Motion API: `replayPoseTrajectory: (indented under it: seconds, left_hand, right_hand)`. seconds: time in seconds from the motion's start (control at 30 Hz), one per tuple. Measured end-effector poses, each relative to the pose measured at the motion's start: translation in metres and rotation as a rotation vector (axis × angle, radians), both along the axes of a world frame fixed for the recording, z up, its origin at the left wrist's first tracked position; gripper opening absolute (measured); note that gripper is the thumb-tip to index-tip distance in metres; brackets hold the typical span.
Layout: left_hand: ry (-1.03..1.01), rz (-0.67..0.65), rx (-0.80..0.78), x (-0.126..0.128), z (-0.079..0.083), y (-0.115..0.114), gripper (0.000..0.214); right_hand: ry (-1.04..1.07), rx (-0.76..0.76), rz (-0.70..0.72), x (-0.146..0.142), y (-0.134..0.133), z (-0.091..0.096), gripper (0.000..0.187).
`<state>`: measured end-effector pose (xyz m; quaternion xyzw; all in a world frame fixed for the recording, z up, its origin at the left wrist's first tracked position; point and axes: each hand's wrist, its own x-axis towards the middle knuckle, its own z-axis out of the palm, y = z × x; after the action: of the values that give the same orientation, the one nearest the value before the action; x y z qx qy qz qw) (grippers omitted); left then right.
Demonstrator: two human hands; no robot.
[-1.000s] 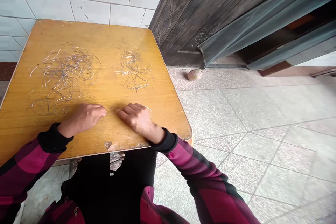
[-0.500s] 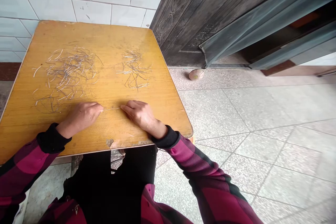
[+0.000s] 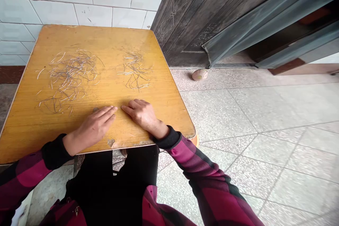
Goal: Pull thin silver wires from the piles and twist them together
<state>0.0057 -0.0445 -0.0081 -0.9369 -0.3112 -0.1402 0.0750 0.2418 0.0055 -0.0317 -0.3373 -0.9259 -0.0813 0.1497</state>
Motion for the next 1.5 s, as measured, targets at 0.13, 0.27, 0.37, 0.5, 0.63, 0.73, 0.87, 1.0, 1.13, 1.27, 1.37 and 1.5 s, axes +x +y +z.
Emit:
replayPoseTrajectory:
  seconds: [0.13,0.27,0.37,0.5,0.63,0.73,0.87,1.0,1.13,1.27,1.37,1.5]
  left_hand:
    - [0.122,0.01,0.029,0.018,-0.011,0.003,0.043]
    - [0.221,0.038,-0.008,0.023,-0.011,0.003,0.045]
    - [0.276,0.065,-0.044,0.029,-0.005,0.0,0.046]
    - [0.356,0.12,-0.037,0.039,0.0,-0.002,0.047]
    - [0.37,0.131,-0.05,0.047,-0.001,-0.002,0.048]
    - [0.287,0.142,-0.093,0.049,-0.004,-0.004,0.046]
    - [0.142,0.167,-0.148,0.043,-0.003,0.001,0.045]
    - [-0.124,0.071,-0.234,0.024,0.0,0.03,0.035]
    - [-0.205,0.092,-0.329,0.0,-0.001,0.057,0.024]
    - [-0.249,0.125,-0.477,-0.016,-0.006,0.063,0.016]
    - [-0.299,0.113,-0.516,-0.021,-0.008,0.062,0.02]
    - [-0.336,0.078,-0.534,-0.024,-0.008,0.064,0.028]
  right_hand:
    - [-0.049,-0.009,-0.014,0.0,0.0,0.003,0.029]
    - [-0.072,-0.031,-0.04,-0.001,-0.002,0.005,0.028]
    - [-0.061,-0.049,-0.077,-0.001,-0.004,0.007,0.025]
    - [-0.076,-0.071,-0.129,0.0,-0.006,0.01,0.022]
    - [-0.103,-0.126,-0.127,0.003,-0.009,0.015,0.022]
    - [-0.114,-0.19,-0.109,0.005,-0.012,0.021,0.021]
    - [-0.135,-0.253,-0.128,0.005,-0.017,0.024,0.02]
    - [-0.11,-0.298,-0.147,0.005,-0.018,0.024,0.021]
    - [-0.09,-0.301,-0.136,0.006,-0.016,0.024,0.024]
    - [-0.089,-0.296,-0.133,0.009,-0.013,0.02,0.024]
    - [-0.092,-0.292,-0.129,0.012,-0.01,0.017,0.023]
    - [-0.044,-0.283,-0.117,0.016,-0.007,0.014,0.024]
